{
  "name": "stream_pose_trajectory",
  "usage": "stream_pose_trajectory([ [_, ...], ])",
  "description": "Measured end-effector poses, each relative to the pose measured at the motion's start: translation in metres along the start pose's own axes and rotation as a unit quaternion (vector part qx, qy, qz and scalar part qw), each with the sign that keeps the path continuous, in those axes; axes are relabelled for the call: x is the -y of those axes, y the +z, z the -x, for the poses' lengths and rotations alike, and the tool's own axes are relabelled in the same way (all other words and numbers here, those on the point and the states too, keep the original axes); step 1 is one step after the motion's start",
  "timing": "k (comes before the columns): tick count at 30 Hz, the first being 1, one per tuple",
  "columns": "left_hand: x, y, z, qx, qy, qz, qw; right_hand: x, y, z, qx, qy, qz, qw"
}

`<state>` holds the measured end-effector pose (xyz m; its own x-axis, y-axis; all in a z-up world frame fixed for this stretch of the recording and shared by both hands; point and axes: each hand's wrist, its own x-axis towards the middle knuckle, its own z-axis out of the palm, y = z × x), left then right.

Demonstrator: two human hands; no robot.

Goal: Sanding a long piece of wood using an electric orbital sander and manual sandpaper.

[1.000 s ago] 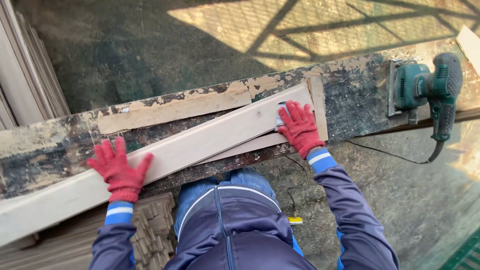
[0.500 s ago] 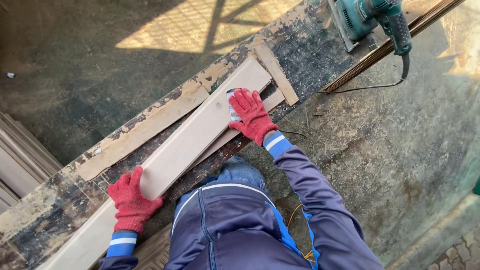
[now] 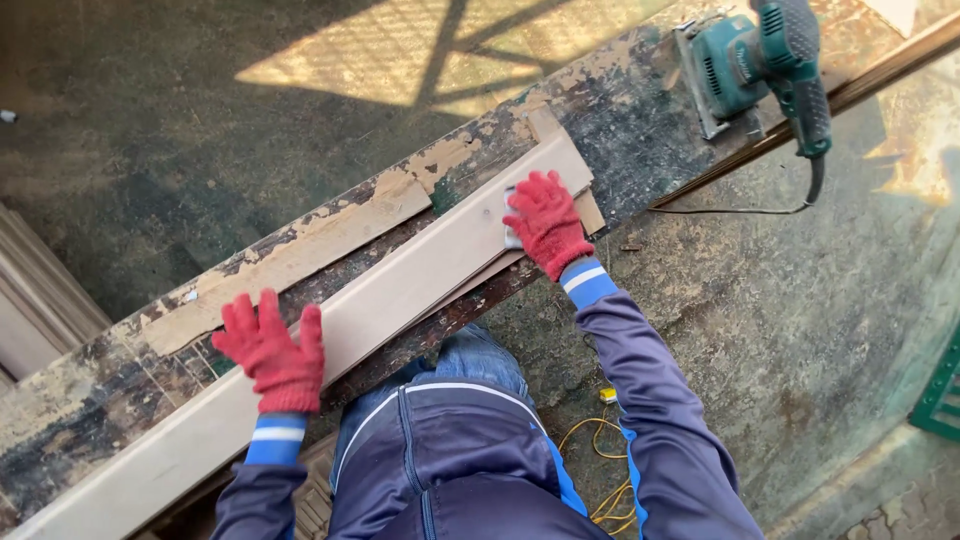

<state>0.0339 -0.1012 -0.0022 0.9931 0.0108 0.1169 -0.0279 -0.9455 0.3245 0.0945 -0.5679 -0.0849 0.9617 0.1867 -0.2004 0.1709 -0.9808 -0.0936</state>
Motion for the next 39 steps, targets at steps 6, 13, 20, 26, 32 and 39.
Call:
stream_pose_trajectory([
  [6,-0.036,0.002,-0.025,0.2,-0.083,-0.178,0.96,0.043,-0.027,-0.011,-0.053,-0.048,0.014,0.997],
  [13,-0.032,0.011,-0.025,0.141,-0.032,-0.146,0.979,0.104,0.002,0.017,-0.042,-0.23,-0.051,0.971],
  [20,-0.025,0.016,-0.026,0.077,0.009,-0.141,0.987,-0.043,-0.026,0.014,-0.104,-0.229,-0.107,0.962],
  [26,-0.027,0.013,-0.026,0.087,0.0,-0.14,0.986,0.043,0.001,0.004,-0.183,-0.306,-0.131,0.925],
  [32,-0.027,0.012,-0.026,0.087,0.009,-0.056,0.995,0.151,-0.014,0.011,-0.064,-0.365,-0.146,0.917],
  [39,-0.019,0.016,-0.019,0.094,-0.014,-0.029,0.995,-0.018,-0.041,0.006,-0.081,-0.249,0.002,0.965],
])
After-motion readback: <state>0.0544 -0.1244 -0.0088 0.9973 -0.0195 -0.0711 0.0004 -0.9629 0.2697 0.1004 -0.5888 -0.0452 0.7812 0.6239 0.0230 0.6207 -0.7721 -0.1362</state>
